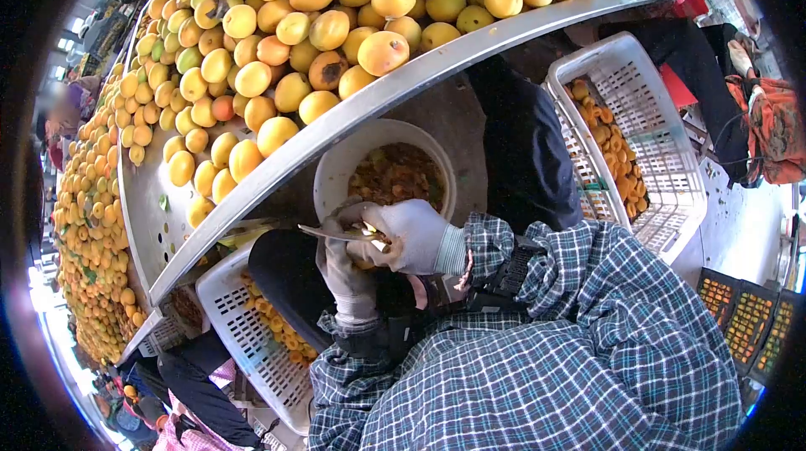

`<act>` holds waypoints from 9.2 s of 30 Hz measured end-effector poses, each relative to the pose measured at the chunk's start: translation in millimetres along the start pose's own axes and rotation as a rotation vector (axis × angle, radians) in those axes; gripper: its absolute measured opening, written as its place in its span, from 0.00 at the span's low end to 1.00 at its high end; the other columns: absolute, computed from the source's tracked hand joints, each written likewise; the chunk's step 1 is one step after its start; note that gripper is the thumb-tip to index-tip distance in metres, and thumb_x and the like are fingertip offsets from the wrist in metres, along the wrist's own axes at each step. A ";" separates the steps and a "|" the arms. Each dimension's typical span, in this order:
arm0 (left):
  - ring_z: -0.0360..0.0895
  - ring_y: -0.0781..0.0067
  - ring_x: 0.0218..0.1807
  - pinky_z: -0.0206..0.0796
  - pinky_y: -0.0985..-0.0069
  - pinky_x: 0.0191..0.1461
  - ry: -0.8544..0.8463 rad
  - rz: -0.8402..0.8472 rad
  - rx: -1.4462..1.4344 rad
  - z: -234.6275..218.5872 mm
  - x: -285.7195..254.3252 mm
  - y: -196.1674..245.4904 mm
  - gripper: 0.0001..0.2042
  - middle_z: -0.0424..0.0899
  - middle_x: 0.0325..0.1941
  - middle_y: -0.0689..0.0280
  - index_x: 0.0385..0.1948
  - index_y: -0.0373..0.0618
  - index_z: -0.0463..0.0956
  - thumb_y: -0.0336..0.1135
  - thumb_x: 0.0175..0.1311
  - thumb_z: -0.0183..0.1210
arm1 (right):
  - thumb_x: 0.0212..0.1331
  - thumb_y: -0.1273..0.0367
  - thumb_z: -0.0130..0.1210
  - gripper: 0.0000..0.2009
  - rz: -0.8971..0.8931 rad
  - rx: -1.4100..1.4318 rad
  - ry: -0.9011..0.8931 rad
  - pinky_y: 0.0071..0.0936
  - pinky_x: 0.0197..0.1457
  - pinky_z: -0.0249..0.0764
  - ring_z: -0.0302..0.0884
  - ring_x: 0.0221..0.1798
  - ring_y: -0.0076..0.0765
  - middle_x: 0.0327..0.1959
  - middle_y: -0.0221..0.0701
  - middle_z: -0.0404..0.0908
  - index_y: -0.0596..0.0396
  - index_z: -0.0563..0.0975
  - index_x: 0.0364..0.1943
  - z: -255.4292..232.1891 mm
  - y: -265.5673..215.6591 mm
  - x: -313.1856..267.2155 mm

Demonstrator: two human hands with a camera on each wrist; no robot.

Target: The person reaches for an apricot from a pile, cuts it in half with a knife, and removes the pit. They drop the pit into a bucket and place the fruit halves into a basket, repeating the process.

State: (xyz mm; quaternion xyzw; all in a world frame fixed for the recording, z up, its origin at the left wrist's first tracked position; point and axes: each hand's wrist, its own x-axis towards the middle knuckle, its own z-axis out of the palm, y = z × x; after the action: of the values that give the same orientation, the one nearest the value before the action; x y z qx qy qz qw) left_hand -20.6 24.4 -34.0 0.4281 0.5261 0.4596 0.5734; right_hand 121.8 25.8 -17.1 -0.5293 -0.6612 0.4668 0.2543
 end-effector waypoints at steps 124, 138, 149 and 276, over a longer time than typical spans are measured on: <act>0.75 0.57 0.41 0.66 0.70 0.45 -0.185 0.343 0.573 20.4 -14.4 -28.8 0.21 0.75 0.40 0.51 0.50 0.33 0.67 0.41 0.66 0.36 | 0.62 0.55 0.46 0.18 0.120 1.290 0.668 0.11 0.11 0.49 0.52 0.07 0.10 0.08 0.16 0.63 0.55 0.78 0.33 -28.3 -8.5 1.5; 0.71 0.80 0.25 0.63 0.85 0.27 -0.367 -0.481 0.003 45.7 -20.4 10.6 0.20 0.74 0.32 0.64 0.43 0.38 0.67 0.28 0.44 0.60 | 0.64 0.55 0.41 0.18 0.289 1.500 0.658 0.14 0.11 0.50 0.50 0.08 0.14 0.09 0.17 0.58 0.55 0.74 0.39 -35.9 26.2 -12.3; 0.73 0.79 0.31 0.66 0.82 0.34 -0.282 -0.257 0.157 42.3 -23.7 -11.0 0.22 0.75 0.33 0.65 0.42 0.38 0.68 0.30 0.42 0.62 | 0.60 0.63 0.51 0.10 0.248 1.537 0.740 0.18 0.18 0.63 0.65 0.15 0.15 0.14 0.20 0.70 0.54 0.76 0.34 -33.6 9.3 -7.9; 0.71 0.75 0.24 0.60 0.83 0.21 0.204 -0.359 -0.322 0.0 20.2 -27.8 0.21 0.77 0.30 0.61 0.38 0.40 0.72 0.52 0.64 0.43 | 0.56 0.65 0.56 0.09 -0.029 0.758 0.767 0.17 0.33 0.69 0.72 0.30 0.17 0.30 0.27 0.79 0.56 0.76 0.35 46.4 77.5 24.0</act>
State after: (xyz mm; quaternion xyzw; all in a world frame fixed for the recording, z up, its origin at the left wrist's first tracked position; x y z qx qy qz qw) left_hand -18.0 38.2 -65.3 0.1823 0.5687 0.4691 0.6506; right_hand 111.7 32.4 -109.8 -0.5237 -0.3135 0.4424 0.6571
